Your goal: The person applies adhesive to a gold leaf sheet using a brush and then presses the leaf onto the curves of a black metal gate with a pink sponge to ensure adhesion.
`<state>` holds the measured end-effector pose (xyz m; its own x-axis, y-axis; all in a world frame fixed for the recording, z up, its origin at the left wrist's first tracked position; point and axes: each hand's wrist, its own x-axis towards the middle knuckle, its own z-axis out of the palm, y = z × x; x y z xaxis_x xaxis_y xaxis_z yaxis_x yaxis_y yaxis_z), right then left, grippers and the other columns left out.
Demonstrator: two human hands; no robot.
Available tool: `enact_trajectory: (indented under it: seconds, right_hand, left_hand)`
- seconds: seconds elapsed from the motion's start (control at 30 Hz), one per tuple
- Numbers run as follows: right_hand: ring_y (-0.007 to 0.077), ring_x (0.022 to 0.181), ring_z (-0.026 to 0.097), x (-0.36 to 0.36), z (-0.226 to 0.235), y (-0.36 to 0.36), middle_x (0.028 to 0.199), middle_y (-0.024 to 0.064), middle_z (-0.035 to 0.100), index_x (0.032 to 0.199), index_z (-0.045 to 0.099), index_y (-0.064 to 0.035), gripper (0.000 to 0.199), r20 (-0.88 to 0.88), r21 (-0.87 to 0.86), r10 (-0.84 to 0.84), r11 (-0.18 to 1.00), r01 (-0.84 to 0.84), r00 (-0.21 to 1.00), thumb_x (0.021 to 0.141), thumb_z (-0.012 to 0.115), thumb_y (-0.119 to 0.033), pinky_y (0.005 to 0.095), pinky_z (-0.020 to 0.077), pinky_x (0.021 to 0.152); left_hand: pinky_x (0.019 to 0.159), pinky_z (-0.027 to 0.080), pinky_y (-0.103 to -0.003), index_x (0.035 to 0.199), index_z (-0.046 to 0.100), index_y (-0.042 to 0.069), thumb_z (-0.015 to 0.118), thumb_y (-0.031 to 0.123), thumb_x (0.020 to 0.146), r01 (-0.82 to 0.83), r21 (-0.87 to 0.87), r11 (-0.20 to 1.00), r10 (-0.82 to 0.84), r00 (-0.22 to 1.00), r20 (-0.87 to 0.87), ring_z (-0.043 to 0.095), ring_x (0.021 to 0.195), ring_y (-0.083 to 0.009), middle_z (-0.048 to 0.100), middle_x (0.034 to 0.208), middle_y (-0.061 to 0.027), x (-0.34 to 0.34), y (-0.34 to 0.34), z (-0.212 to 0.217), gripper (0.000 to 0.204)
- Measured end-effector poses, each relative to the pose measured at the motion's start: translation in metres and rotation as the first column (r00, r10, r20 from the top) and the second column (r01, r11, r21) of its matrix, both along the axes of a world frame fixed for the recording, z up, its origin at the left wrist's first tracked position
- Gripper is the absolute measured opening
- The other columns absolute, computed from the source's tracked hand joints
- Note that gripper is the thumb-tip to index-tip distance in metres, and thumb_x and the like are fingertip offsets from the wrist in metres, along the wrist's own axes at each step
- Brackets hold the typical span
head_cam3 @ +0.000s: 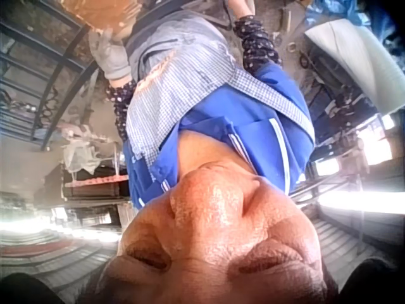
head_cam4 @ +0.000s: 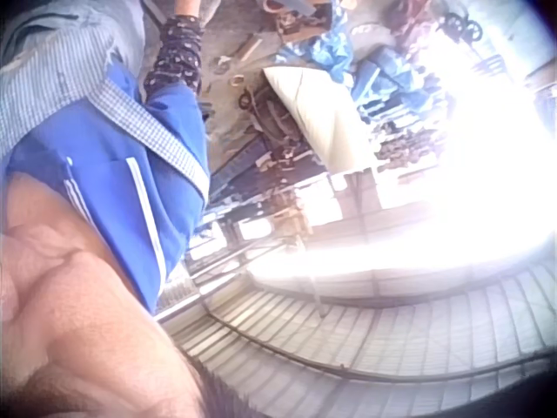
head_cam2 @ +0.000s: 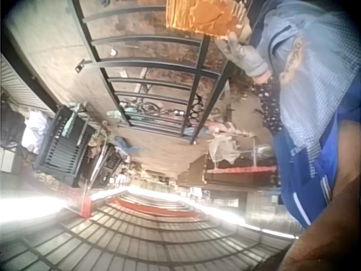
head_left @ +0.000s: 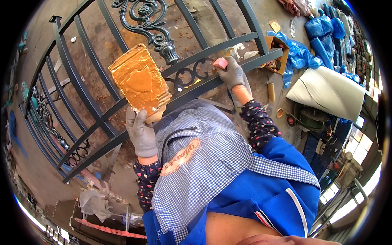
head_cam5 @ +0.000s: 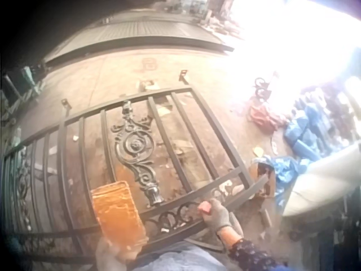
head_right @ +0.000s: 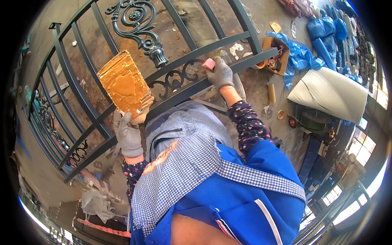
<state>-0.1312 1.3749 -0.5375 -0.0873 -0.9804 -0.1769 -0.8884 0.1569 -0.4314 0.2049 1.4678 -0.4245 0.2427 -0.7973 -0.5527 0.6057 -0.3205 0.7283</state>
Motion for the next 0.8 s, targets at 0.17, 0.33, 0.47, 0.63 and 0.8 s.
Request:
enact_trajectory:
  seconds: [0.17, 0.33, 0.47, 0.63, 0.8]
  right_hand:
    - [0.0345, 0.083, 0.068, 0.029, -0.012, 0.004, 0.088, 0.0153, 0.068, 0.103, 0.06, -0.0082, 0.041, 0.113, -0.032, -0.19, 0.98, 0.194, 0.975, 0.077, 0.078, -0.036, 0.0431, 0.0524, 0.073]
    - [0.0336, 0.084, 0.068, 0.054, -0.02, 0.006, 0.092, 0.0157, 0.068, 0.107, 0.06, -0.0076, 0.045, 0.173, -0.042, -0.183, 0.98, 0.192, 0.968, 0.076, 0.079, -0.034, 0.0413, 0.0531, 0.074]
    - [0.0344, 0.085, 0.069, 0.055, -0.014, 0.002, 0.093, 0.0164, 0.068, 0.11, 0.061, -0.0077, 0.048, 0.129, -0.055, -0.132, 0.989, 0.14, 0.983, 0.075, 0.079, -0.034, 0.0421, 0.0535, 0.076]
    - [0.0352, 0.086, 0.069, 0.03, -0.017, -0.003, 0.091, 0.0138, 0.07, 0.101, 0.061, -0.0083, 0.04, 0.021, -0.038, -0.25, 0.967, 0.25, 0.968, 0.076, 0.077, -0.034, 0.0424, 0.0536, 0.076]
    - [0.0363, 0.089, 0.067, 0.056, -0.013, -0.003, 0.095, 0.0147, 0.067, 0.103, 0.06, -0.0097, 0.041, 0.061, -0.021, -0.17, 0.985, 0.171, 0.984, 0.075, 0.076, -0.036, 0.0439, 0.0532, 0.078]
  left_hand:
    - [0.095, 0.051, -0.032, 0.129, 0.055, -0.001, 0.063, 0.013, 0.09, 0.009, -0.003, 1.0, -0.009, 1.0, -0.003, 0.063, 0.11, -0.0199, 0.063, 0.123, -0.0106, -0.002, -0.003, 0.002, 0.042]
    - [0.096, 0.051, -0.033, 0.13, 0.055, -0.001, 0.063, 0.013, 0.09, 0.049, -0.008, 0.999, -0.049, 0.998, -0.031, 0.062, 0.112, -0.0207, 0.062, 0.124, -0.011, -0.001, -0.005, 0.005, 0.043]
    - [0.098, 0.051, -0.034, 0.133, 0.053, -0.001, 0.06, 0.011, 0.09, 0.064, -0.008, 0.998, -0.064, 0.998, -0.024, 0.062, 0.114, -0.0221, 0.062, 0.127, -0.0117, -0.001, -0.004, 0.005, 0.045]
    - [0.099, 0.052, -0.035, 0.137, 0.051, -0.002, 0.057, 0.007, 0.09, 0.068, -0.021, 0.997, -0.069, 0.997, -0.03, 0.062, 0.117, -0.0246, 0.06, 0.131, -0.0129, 0.002, -0.002, 0.001, 0.048]
    - [0.096, 0.051, -0.033, 0.132, 0.054, -0.001, 0.062, 0.012, 0.09, 0.064, -0.007, 0.998, -0.065, 0.998, -0.014, 0.063, 0.111, -0.021, 0.062, 0.125, -0.0114, -0.001, -0.006, 0.007, 0.045]
